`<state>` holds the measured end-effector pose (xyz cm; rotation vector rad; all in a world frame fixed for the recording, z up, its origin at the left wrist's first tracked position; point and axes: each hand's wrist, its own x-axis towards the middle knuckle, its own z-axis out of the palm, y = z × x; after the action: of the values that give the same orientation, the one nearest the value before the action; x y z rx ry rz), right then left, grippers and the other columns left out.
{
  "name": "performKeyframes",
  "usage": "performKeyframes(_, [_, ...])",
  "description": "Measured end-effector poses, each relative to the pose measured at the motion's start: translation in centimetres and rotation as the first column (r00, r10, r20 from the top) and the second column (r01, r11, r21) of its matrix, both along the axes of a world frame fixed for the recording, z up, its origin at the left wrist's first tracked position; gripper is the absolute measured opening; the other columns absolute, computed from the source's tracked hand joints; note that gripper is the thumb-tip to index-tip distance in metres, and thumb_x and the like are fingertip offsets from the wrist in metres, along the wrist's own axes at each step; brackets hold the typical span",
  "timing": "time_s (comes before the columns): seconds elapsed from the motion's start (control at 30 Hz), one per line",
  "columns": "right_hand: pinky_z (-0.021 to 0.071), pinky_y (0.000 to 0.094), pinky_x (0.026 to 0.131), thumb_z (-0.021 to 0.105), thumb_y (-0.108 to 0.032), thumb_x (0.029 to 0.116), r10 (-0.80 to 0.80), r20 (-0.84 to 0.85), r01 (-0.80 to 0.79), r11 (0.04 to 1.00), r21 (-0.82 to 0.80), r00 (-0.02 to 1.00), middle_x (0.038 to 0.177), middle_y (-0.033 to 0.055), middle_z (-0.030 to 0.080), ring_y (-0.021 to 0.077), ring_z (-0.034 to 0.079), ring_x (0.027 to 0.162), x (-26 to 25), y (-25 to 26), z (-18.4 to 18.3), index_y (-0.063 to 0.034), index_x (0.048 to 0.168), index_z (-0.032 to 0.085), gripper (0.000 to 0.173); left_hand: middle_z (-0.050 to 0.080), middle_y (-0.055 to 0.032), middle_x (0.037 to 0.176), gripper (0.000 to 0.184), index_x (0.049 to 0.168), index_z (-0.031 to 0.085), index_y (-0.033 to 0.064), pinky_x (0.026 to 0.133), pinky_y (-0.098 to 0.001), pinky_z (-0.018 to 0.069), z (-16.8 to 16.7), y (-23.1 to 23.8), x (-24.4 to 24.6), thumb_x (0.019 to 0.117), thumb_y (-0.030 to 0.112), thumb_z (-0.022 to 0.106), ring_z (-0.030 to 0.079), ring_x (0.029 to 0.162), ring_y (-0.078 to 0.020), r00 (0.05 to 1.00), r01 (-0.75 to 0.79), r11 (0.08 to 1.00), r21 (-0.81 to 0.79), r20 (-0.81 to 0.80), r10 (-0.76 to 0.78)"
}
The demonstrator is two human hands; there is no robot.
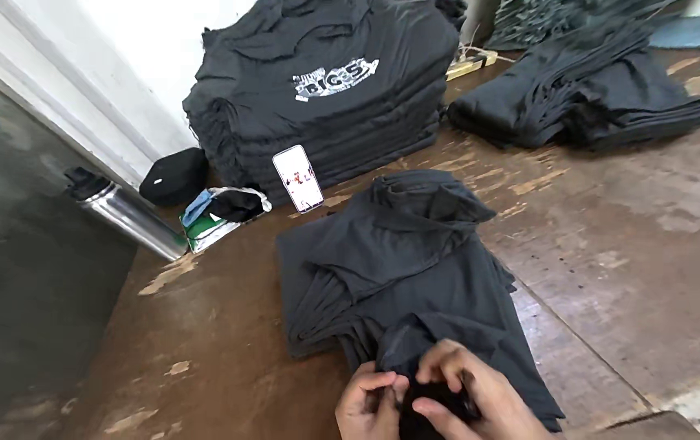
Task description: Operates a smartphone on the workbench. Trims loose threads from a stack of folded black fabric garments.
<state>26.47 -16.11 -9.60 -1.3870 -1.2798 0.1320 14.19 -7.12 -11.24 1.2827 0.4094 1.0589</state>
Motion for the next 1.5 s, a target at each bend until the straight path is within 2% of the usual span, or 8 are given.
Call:
performKeyframes(0.07, [0.0524, 0.0265, 0.072, 0.056, -0.048, 0.1031, -0.053, 0.155, 0.073, 0.989, -0.127, 0.987, 0.086, 0.0067, 0.06, 0.0135, 0.06, 0.079, 1.1, -0.5, -0.7, -0.0062, 0.1, 0.057, 0.042, 0.076, 0.0083, 0.099, 0.01, 0.098, 0.079, 0.0217, 0.079, -0.0173, 0.0587, 0.1, -0.1, 0.0, 0.0889, 0.019, 0.078, 0.07, 0.088, 0.0011, 0.999, -0.006, 0.991, -0.136, 0.041, 0.012])
performKeyframes(0.2, [0.0418, 0.0248, 0.052, 0.052, -0.048, 0.1024, -0.07, 0.344, 0.146, 0.969, -0.198, 0.936, 0.064, -0.001, 0.048, 0.0103, 0.049, 0.057, 2.1, -1.1, -1.7, -0.0128, 0.081, 0.054, 0.041, 0.075, 0.0064, 0.097, 0.008, 0.096, 0.08, 0.0201, 0.085, -0.0203, 0.0579, 0.0, 0.2, 0.0, 0.0892, 0.025, 0.077, 0.07, 0.092, -0.0015, 0.987, 0.065, 0.972, -0.227, 0.157, -0.029])
performKeyframes(0.73, [0.0396, 0.0294, 0.045, 0.04, -0.042, 0.1059, -0.158, 0.538, 0.282, 0.946, -0.156, 0.828, 0.056, -0.0019, 0.048, 0.0142, 0.053, 0.05, 0.4, 0.7, -1.1, -0.0152, 0.078, 0.056, 0.042, 0.075, 0.0032, 0.104, 0.01, 0.099, 0.08, 0.0182, 0.088, -0.0216, 0.057, -0.4, 0.6, -0.3, 0.0902, 0.022, 0.077, 0.07, 0.099, -0.0043, 0.953, 0.189, 0.962, -0.195, 0.272, -0.132])
performKeyframes(0.87, [0.0369, 0.0262, 0.046, 0.041, -0.046, 0.1069, -0.108, 0.379, 0.193, 0.962, -0.195, 0.919, 0.057, -0.0021, 0.042, 0.0104, 0.046, 0.05, 1.0, 0.1, -1.1, -0.0129, 0.08, 0.053, 0.045, 0.074, 0.0047, 0.098, 0.012, 0.104, 0.073, 0.0207, 0.083, -0.0217, 0.0588, -0.2, 0.3, -0.1, 0.0923, 0.021, 0.074, 0.07, 0.092, -0.0034, 0.974, 0.097, 0.968, -0.23, 0.223, -0.045])
performKeyframes(0.97, [0.0368, 0.0166, 0.053, 0.056, -0.042, 0.1038, -0.048, 0.097, 0.061, 0.989, -0.136, 0.994, 0.065, -0.0024, 0.045, 0.0022, 0.044, 0.058, 1.0, 0.0, -1.2, -0.01, 0.085, 0.051, 0.037, 0.075, 0.003, 0.107, 0.029, 0.117, 0.068, 0.0212, 0.088, -0.0229, 0.0589, 0.1, 0.2, 0.0, 0.0917, 0.01, 0.075, 0.072, 0.097, -0.0047, 0.986, 0.054, 0.979, -0.199, 0.165, -0.021])
performKeyframes(1.07, [0.0505, 0.0163, 0.076, 0.069, -0.027, 0.0965, 0.001, -0.09, 0.0, 1.0, 0.016, 0.996, 0.095, 0.0045, 0.068, 0.0029, 0.061, 0.086, 0.4, 0.8, -1.0, -0.0058, 0.1, 0.057, 0.025, 0.074, 0.0045, 0.115, 0.036, 0.124, 0.07, 0.0224, 0.092, -0.0229, 0.058, 0.0, 0.1, 0.0, 0.0925, 0.007, 0.073, 0.071, 0.102, -0.0053, 0.99, 0.067, 0.995, -0.074, 0.132, -0.057])
performKeyframes(1.13, [0.0527, 0.0179, 0.085, 0.073, -0.022, 0.0936, -0.016, -0.107, 0.025, 0.996, 0.088, 0.994, 0.11, 0.0065, 0.07, 0.0053, 0.064, 0.099, 0.0, 1.4, -0.6, -0.0051, 0.105, 0.057, 0.026, 0.073, 0.0076, 0.119, 0.036, 0.123, 0.073, 0.0246, 0.093, -0.0214, 0.0567, -0.2, 0.1, 0.0, 0.0925, 0.005, 0.072, 0.069, 0.106, -0.003, 0.992, 0.073, 0.997, -0.013, 0.101, -0.071])
performKeyframes(1.5, [0.0527, 0.0158, 0.078, 0.072, -0.008, 0.0876, -0.139, 0.044, 0.127, 0.971, 0.203, 0.989, 0.088, 0.0004, 0.066, 0.0047, 0.064, 0.085, -0.9, 1.7, -0.8, -0.0099, 0.093, 0.051, 0.021, 0.07, 0.0064, 0.11, 0.029, 0.108, 0.077, 0.0182, 0.089, -0.0172, 0.0559, -0.4, -0.3, 0.2, 0.0877, -0.001, 0.073, 0.065, 0.103, -0.0013, 1.0, 0.016, 0.995, 0.097, 0.011, -0.017])
